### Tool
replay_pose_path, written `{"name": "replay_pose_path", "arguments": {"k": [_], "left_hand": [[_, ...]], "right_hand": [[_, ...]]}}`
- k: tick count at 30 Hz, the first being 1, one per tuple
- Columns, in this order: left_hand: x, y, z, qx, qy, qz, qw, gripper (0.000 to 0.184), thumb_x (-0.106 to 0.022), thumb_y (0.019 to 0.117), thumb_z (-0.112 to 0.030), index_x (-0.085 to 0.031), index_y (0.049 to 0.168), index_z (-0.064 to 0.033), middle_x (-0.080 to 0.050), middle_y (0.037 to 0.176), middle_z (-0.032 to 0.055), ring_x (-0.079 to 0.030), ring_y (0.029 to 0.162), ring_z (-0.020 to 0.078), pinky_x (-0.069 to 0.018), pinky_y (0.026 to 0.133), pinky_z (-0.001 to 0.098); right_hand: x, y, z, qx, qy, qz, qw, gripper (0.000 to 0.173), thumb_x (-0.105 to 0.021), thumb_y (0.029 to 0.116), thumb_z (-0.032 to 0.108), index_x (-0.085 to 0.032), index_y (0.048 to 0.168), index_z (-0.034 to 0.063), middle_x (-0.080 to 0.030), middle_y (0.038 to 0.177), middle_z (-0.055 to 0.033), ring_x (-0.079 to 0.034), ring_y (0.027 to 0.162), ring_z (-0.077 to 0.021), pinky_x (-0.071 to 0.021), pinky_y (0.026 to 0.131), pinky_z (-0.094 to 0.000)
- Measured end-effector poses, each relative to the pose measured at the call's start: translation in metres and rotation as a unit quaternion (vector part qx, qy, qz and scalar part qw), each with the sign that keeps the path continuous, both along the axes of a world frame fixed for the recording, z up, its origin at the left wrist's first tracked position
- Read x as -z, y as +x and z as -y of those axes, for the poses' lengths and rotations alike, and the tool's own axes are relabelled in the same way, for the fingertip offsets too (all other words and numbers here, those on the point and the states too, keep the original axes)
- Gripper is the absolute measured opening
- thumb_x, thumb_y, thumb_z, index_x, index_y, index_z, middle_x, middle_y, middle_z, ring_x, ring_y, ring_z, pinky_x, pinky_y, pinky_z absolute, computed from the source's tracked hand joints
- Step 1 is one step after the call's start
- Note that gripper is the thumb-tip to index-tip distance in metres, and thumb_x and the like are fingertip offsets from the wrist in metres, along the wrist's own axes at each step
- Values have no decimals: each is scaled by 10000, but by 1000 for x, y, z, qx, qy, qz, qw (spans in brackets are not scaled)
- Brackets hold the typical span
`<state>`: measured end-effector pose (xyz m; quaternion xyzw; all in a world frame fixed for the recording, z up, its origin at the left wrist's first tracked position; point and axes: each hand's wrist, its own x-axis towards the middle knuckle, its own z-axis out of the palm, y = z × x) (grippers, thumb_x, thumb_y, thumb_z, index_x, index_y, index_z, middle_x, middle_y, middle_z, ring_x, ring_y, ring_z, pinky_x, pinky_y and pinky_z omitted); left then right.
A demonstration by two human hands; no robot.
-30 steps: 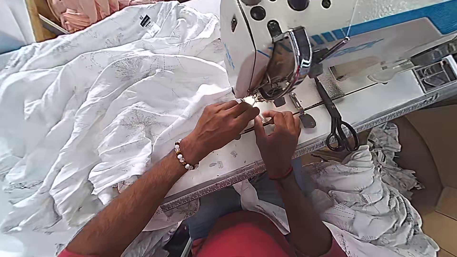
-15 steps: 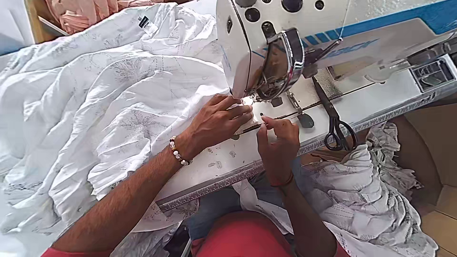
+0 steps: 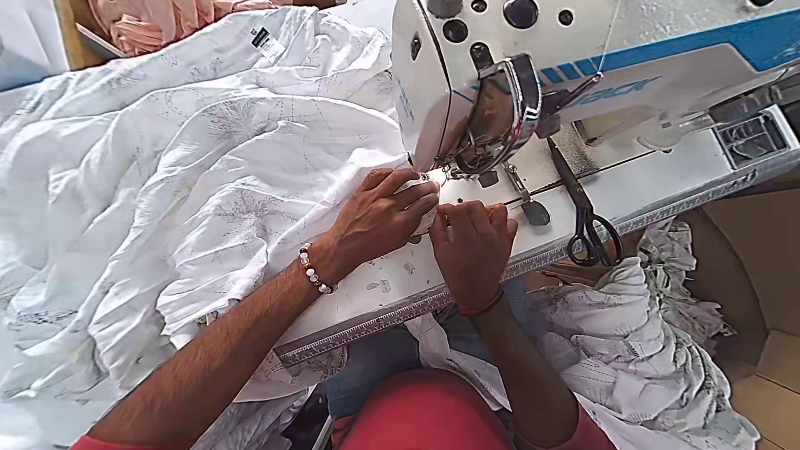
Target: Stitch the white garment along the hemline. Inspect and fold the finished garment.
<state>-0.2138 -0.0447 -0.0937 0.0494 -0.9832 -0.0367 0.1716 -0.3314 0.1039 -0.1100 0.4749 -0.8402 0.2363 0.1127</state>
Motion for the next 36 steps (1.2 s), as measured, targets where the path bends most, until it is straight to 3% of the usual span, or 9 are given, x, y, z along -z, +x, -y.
{"name": "replay_pose_path", "arguments": {"k": [5,8,12,16,18,24,30,34,36], "left_hand": [[2,8,7,30,-3,17,999,381,-491,1050,-470,-713,1309,-299,-609,1464,-16,-499,1388,251,-345,1133,470],[2,10,4,22,-20,-5,1000,359,-524,1044,-460,-741,1276,-293,-647,1407,-14,-505,1370,257,-325,1144,475],[-1,0,-14,-65,114,-41,991,216,-650,963,-353,-823,1004,-232,-723,1120,6,-576,1212,263,-402,1029,474],[-2,-5,-16,-151,274,-27,949,236,-652,926,-396,-811,846,-240,-685,1092,-33,-535,1188,225,-401,955,483],[0,-3,-16,-153,257,-27,954,234,-644,940,-392,-821,893,-247,-685,1129,-21,-529,1214,237,-398,966,488],[4,5,-17,-189,87,-7,978,354,-478,1042,-334,-717,1299,-291,-612,1393,66,-476,1353,316,-341,1086,524],[5,13,-17,-165,53,-21,985,358,-487,1032,-323,-734,1282,-257,-653,1371,50,-502,1350,313,-334,1115,517],[7,15,-10,-77,70,-20,994,367,-476,1031,-288,-733,1292,-272,-658,1367,41,-533,1311,291,-371,1082,488],[7,13,-6,-81,67,-18,994,359,-484,1025,-276,-745,1272,-280,-660,1365,33,-534,1304,293,-374,1068,491]], "right_hand": [[-1,3,-19,-42,-13,62,997,196,-628,961,268,-797,1058,243,-693,1078,33,-590,1011,-196,-412,820,-424],[-5,-11,-27,-51,-63,128,988,188,-642,939,164,-777,1067,192,-739,1107,8,-669,974,-175,-518,773,-394],[-6,-25,-16,-111,-16,108,988,236,-653,955,235,-729,1166,161,-722,1102,-27,-657,965,-215,-500,768,-421],[-4,-29,-5,-129,-21,76,988,178,-657,983,285,-760,1096,193,-734,1051,-7,-664,940,-208,-490,771,-422],[-1,-30,-4,-139,-39,74,987,161,-656,1005,268,-787,1078,209,-736,1041,-16,-661,924,-213,-482,770,-421],[-3,-37,-11,-193,-57,29,979,203,-624,1007,153,-796,1074,236,-745,1212,76,-638,1109,-159,-418,899,-420],[-21,-44,-7,-255,49,-64,963,206,-597,996,150,-778,1058,227,-751,1160,86,-639,1063,-178,-382,902,-456],[-30,-43,-9,-252,97,-55,961,240,-559,1003,221,-783,1087,228,-726,1232,77,-592,1156,-214,-374,948,-472],[-29,-43,-8,-242,110,-59,962,252,-570,984,255,-769,1137,238,-686,1239,11,-563,1151,-252,-373,930,-481]]}}
